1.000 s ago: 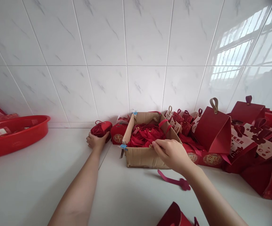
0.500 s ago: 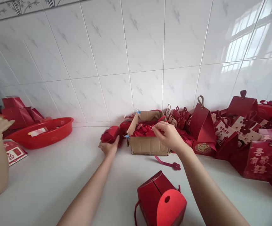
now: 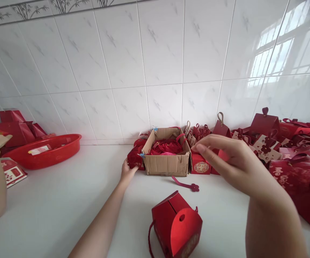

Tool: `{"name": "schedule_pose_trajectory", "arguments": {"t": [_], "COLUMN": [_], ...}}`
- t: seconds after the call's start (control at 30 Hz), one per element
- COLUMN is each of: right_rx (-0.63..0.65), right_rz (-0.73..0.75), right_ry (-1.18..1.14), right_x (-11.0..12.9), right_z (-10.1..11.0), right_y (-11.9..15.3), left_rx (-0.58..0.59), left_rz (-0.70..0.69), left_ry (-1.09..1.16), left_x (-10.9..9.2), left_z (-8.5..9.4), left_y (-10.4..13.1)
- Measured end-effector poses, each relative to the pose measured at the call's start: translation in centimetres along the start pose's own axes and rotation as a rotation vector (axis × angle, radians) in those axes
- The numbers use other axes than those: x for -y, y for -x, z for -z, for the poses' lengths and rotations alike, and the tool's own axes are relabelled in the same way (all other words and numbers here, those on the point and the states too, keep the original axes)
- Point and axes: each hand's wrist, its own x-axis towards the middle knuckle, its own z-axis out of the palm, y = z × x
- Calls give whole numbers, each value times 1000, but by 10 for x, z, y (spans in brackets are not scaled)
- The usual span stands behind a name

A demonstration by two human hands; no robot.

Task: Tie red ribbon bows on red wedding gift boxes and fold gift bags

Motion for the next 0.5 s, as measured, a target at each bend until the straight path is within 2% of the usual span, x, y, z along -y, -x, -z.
{"name": "schedule_pose_trajectory", "arguments": {"t": [0.13,0.2,0.33,0.5], "right_rx": [473,603,663,691], "right_rz": [-67,-111,-135,-217], "right_ry": [61,115,126,125], "right_x": [9,9,10,0], "right_z": [2,-1,-6,-8], "right_y": [17,24,24,7], "left_rx": [20,33,63,-4], "left_rz": [54,78,113,169], "left_ry": [-26,-29,-25,3], "left_x": [4,5,7,12], "left_z": [0,0,3,6], "left_y": [0,0,-3,-7]}}
